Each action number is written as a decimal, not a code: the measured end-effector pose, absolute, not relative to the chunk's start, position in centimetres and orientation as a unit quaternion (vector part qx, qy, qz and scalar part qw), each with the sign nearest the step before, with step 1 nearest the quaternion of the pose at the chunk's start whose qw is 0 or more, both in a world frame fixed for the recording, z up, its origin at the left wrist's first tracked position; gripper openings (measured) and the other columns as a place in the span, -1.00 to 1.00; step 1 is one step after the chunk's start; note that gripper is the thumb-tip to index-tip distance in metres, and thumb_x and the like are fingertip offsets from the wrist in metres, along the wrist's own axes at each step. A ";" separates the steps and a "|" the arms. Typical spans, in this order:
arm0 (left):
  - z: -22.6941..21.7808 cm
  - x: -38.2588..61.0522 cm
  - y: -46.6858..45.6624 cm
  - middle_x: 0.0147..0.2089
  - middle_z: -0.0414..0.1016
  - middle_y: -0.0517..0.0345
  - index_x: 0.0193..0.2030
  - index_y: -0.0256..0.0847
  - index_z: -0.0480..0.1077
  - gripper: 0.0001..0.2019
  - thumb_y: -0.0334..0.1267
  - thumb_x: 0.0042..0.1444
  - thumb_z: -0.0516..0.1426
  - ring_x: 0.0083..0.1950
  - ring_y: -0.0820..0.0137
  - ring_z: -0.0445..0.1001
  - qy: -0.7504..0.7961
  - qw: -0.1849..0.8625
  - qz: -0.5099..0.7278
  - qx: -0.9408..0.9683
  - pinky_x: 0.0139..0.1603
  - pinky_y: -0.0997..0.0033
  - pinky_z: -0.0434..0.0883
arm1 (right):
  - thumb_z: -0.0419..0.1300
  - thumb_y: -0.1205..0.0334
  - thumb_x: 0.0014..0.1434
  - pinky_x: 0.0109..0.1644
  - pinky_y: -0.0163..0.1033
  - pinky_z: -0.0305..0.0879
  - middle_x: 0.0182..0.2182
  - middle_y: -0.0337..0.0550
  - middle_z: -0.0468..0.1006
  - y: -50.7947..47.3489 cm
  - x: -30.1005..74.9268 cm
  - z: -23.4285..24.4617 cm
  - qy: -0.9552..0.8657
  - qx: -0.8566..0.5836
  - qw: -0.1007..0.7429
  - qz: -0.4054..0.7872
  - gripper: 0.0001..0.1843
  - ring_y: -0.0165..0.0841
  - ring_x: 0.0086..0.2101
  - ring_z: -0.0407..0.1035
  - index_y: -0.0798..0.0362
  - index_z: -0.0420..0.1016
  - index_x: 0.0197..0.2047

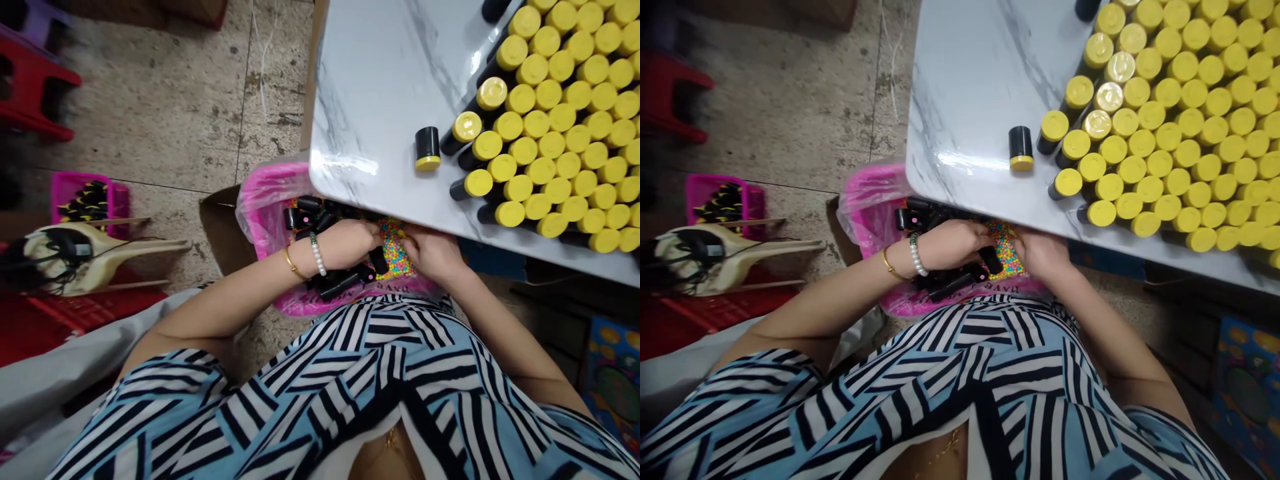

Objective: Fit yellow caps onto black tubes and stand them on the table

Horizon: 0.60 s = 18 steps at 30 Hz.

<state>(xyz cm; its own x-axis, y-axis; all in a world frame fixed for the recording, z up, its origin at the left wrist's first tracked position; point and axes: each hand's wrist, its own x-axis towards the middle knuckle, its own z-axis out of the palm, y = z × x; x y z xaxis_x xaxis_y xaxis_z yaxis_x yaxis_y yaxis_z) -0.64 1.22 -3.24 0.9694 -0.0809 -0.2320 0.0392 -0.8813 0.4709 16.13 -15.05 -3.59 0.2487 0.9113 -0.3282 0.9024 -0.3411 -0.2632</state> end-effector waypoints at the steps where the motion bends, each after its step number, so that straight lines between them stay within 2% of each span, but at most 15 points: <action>1: -3.0 -0.5 1.0 -0.12 0.56 -0.04 -0.01 -0.27 0.54 -0.77 -0.35 0.21 0.17 -0.12 0.27 0.54 -0.011 0.225 -0.110 0.968 -0.08 0.32 0.43 | 0.07 0.09 0.37 -0.03 -0.15 0.34 -0.08 0.01 0.68 -15.4 16.4 -3.5 -0.569 -0.790 0.048 0.224 -0.66 -0.11 -0.10 0.51 0.00 0.62 -0.01; 4: -2.6 0.6 0.1 -0.10 0.54 -0.17 -0.04 -0.40 0.50 -0.79 -0.38 0.30 0.09 -0.10 0.22 0.53 -0.031 0.172 -0.086 0.981 -0.11 0.29 0.43 | 0.13 0.07 0.35 -0.09 -0.21 0.37 -0.15 -0.10 0.71 -16.4 16.9 -3.4 -0.548 -0.784 0.164 0.243 -0.70 -0.20 -0.19 0.54 -0.05 0.66 -0.04; 8: -3.5 2.8 -1.9 -0.18 0.57 -0.19 -0.08 -0.43 0.51 -0.77 -0.42 0.34 0.03 -0.15 0.21 0.54 -0.059 0.149 -0.107 0.981 -0.15 0.28 0.42 | 0.21 0.14 0.30 -0.15 -0.23 0.39 -0.24 -0.13 0.72 -17.3 16.8 -3.6 -0.503 -0.774 0.290 0.252 -0.76 -0.26 -0.29 0.55 -0.02 0.69 -0.11; 11: -4.9 3.9 -3.0 -0.18 0.58 -0.19 -0.16 -0.44 0.54 -0.80 -0.47 0.29 0.07 -0.13 0.23 0.54 -0.077 0.167 -0.128 0.975 -0.09 0.28 0.42 | 0.27 0.12 0.24 -0.30 -0.26 0.34 -0.40 -0.15 0.67 -17.8 16.6 -3.8 -0.440 -0.796 0.336 0.246 -0.80 -0.32 -0.44 0.46 0.04 0.68 -0.22; 13: -5.6 4.0 -3.1 -0.19 0.59 -0.16 -0.16 -0.42 0.55 -0.80 -0.49 0.28 0.07 -0.16 0.26 0.54 -0.089 0.182 -0.146 0.968 -0.12 0.31 0.42 | 0.31 0.11 0.20 -0.40 -0.30 0.28 -0.50 -0.20 0.58 -18.2 16.5 -3.8 -0.392 -0.796 0.369 0.275 -0.79 -0.39 -0.51 0.38 0.08 0.64 -0.30; 18: -5.8 2.9 -1.3 -0.12 0.61 -0.03 0.01 -0.29 0.52 -0.78 -0.43 0.24 0.17 -0.16 0.32 0.57 -0.050 0.283 -0.112 0.951 -0.15 0.39 0.44 | 0.36 0.13 0.15 -0.45 -0.35 0.24 -0.51 -0.25 0.51 -18.8 16.8 -3.5 -0.311 -0.772 0.426 0.355 -0.80 -0.45 -0.53 0.32 0.10 0.59 -0.32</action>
